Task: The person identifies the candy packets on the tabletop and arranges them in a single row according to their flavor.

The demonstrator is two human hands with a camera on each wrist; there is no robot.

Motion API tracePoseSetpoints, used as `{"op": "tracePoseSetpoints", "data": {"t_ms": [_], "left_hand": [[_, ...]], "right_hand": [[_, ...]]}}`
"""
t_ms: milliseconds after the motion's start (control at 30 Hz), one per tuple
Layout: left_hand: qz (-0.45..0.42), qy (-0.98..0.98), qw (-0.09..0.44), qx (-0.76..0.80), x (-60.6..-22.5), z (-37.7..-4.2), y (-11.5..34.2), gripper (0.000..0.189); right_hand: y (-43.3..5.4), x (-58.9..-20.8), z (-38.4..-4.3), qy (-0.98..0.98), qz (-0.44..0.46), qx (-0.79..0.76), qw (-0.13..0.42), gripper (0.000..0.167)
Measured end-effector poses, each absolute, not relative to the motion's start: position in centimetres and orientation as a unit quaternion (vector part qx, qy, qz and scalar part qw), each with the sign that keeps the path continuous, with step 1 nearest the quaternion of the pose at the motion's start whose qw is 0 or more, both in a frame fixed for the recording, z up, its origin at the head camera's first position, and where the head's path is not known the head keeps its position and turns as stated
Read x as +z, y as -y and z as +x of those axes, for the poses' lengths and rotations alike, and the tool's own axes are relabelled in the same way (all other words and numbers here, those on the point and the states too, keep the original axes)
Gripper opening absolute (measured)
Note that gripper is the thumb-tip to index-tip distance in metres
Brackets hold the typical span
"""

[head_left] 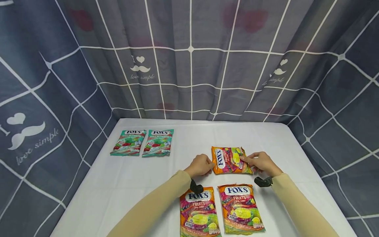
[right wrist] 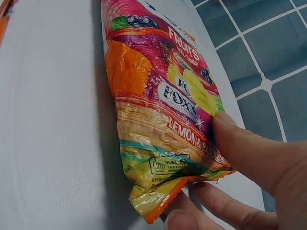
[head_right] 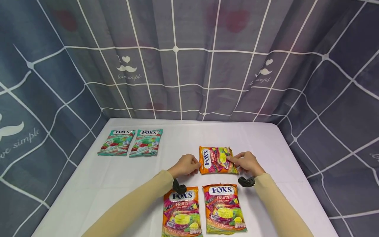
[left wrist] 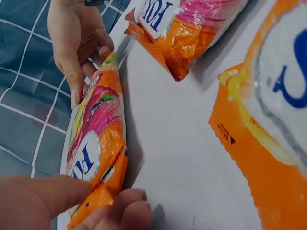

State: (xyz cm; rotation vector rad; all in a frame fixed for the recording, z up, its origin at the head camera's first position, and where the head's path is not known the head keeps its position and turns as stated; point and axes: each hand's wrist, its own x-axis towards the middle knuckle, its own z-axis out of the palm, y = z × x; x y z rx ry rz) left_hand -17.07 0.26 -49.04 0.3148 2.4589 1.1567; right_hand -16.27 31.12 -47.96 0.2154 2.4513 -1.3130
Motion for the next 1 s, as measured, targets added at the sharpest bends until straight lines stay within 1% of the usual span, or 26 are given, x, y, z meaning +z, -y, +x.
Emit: {"op": "tracePoseSetpoints", "data": {"t_ms": [167, 367, 500, 600, 733, 833, 900, 1000], "left_hand": [[0.106, -0.885, 0.207, 0.402, -49.0, -17.2, -0.8, 0.04], [0.101, -0.871, 0.214, 0.431, -49.3, -17.1, -1.2, 0.045], [0.112, -0.86, 0.194, 0.458, -49.2, -16.8, -1.7, 0.041], [0.12, -0.869, 0.172, 0.449, -49.4, -16.7, -2.0, 0.039], [0.142, -0.895, 0.15, 0.395, -49.8, -17.1, -2.4, 0.049], [0.165, -0.907, 0.136, 0.362, -50.9, -17.8, -2.6, 0.058], [0.175, -0.911, 0.129, 0.35, -51.8, -18.2, -2.7, 0.059], [0.173, -0.912, 0.135, 0.346, -52.9, -19.0, -2.8, 0.058]], "right_hand": [[-30.9, -47.7, -16.2, -0.87, 0.073, -0.455, 0.173, 0.06], [-30.8, -47.9, -16.2, -0.871, 0.075, -0.456, 0.165, 0.054], [-30.5, -48.0, -16.2, -0.871, 0.079, -0.456, 0.164, 0.052], [-30.3, -48.1, -16.2, -0.874, 0.08, -0.45, 0.165, 0.053], [-30.2, -48.0, -16.1, -0.876, 0.078, -0.448, 0.16, 0.053], [-30.2, -47.9, -16.1, -0.878, 0.08, -0.446, 0.155, 0.053], [-30.2, -47.8, -16.1, -0.879, 0.08, -0.445, 0.153, 0.054], [-30.2, -47.9, -16.2, -0.88, 0.082, -0.443, 0.153, 0.057]]}}
